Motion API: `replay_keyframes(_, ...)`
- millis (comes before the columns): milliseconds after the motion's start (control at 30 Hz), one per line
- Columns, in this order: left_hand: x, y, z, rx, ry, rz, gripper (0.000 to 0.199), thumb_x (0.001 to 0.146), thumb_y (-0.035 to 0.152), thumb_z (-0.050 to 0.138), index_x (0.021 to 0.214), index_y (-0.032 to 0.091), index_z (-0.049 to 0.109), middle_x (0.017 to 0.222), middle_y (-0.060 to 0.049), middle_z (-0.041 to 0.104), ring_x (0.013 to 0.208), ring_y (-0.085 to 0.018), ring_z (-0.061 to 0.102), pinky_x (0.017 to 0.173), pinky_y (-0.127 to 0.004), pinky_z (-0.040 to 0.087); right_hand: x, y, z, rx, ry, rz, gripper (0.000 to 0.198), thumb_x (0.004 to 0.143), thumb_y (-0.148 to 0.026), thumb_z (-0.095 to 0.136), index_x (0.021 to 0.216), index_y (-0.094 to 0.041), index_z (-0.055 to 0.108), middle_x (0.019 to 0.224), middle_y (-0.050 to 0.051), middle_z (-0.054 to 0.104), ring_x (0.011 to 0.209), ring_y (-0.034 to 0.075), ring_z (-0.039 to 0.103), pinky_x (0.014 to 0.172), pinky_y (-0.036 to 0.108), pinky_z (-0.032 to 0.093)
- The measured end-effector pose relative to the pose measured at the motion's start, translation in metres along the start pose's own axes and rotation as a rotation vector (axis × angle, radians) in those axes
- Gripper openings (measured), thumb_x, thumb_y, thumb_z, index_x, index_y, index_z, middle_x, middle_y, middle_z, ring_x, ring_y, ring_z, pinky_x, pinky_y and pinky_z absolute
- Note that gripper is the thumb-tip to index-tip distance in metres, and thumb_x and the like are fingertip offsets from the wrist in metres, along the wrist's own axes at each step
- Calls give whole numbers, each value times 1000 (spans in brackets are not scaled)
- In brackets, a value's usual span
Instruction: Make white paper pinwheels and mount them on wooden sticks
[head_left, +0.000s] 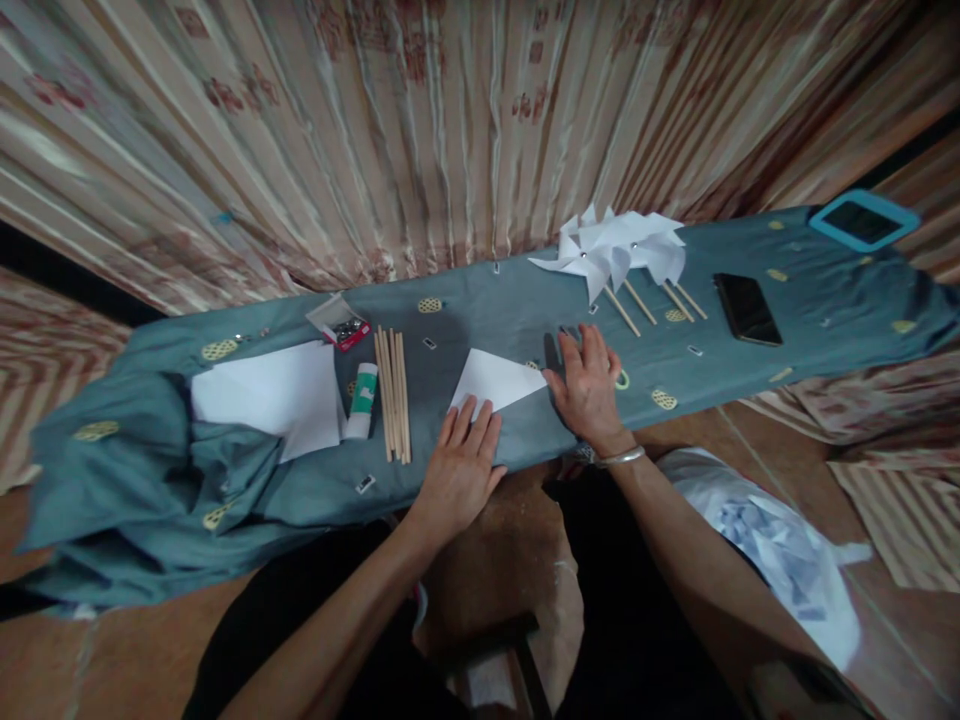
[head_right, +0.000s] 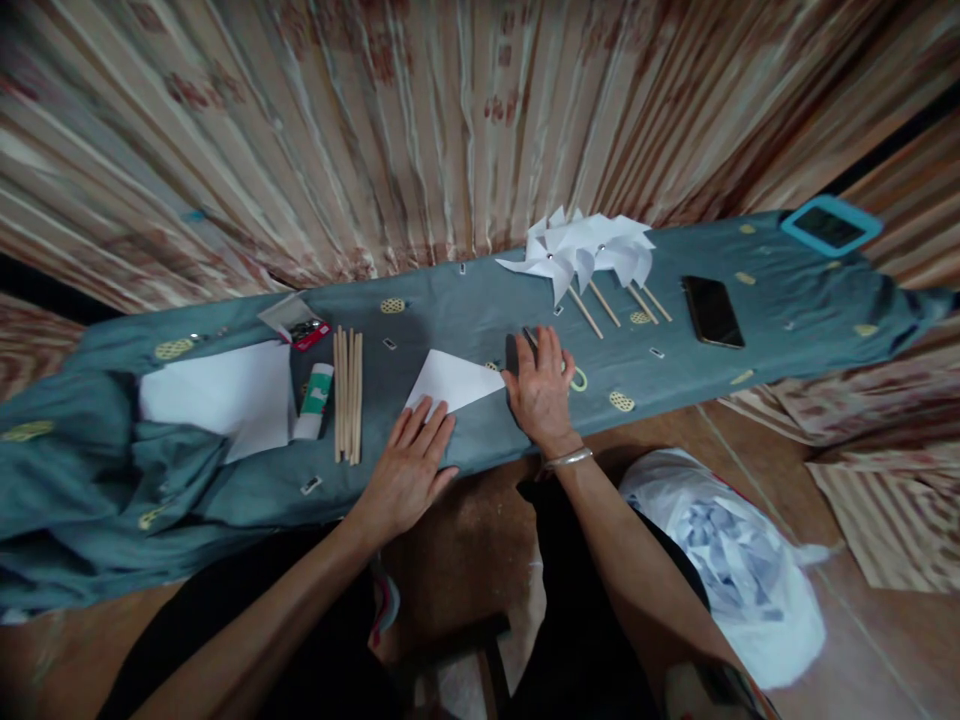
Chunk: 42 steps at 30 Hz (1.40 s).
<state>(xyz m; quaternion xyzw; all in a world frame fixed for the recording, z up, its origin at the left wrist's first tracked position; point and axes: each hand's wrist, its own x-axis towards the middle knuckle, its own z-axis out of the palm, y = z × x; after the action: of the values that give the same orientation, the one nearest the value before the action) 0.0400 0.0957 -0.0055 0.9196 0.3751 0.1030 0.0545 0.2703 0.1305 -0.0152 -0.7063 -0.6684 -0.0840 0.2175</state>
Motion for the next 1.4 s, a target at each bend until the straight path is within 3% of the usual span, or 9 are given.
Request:
replay_keyframes(433, 0, 3, -3, -25, -19, -24, 62, 87, 32, 61, 141, 9, 40, 150, -17, 41, 143, -36, 28, 115, -54, 29, -19, -50, -1, 82, -98, -148, 58, 94, -45, 42, 140, -9, 42, 150, 25, 36, 145, 33, 23, 111, 52, 23)
replay_keyframes(833, -22, -4, -5, -16, -35, -18, 61, 85, 28, 64, 139, 7, 42, 150, -22, 38, 142, -33, 32, 115, -49, 33, -10, -5, 9, 30, -7, -46, 57, 94, -50, 43, 136, -12, 48, 148, 24, 39, 141, 35, 30, 108, 53, 27)
replay_keyframes(1100, -50, -8, -12, 36, -7, -21, 59, 84, 24, 64, 137, 7, 44, 149, -22, 40, 140, -35, 36, 112, -48, 38, -12, -4, 12, 14, -7, -55, 54, 95, -47, 42, 136, -13, 49, 147, 24, 40, 140, 34, 31, 107, 52, 28)
replay_keyframes(1400, -58, -16, -24, 62, -17, -11, 47, 90, 22, 53, 134, 7, 49, 144, -18, 49, 134, -30, 46, 105, -45, 43, -12, -6, 14, -3, 19, -15, 41, 95, -25, 41, 132, -14, 52, 144, 22, 45, 138, 33, 34, 105, 53, 29)
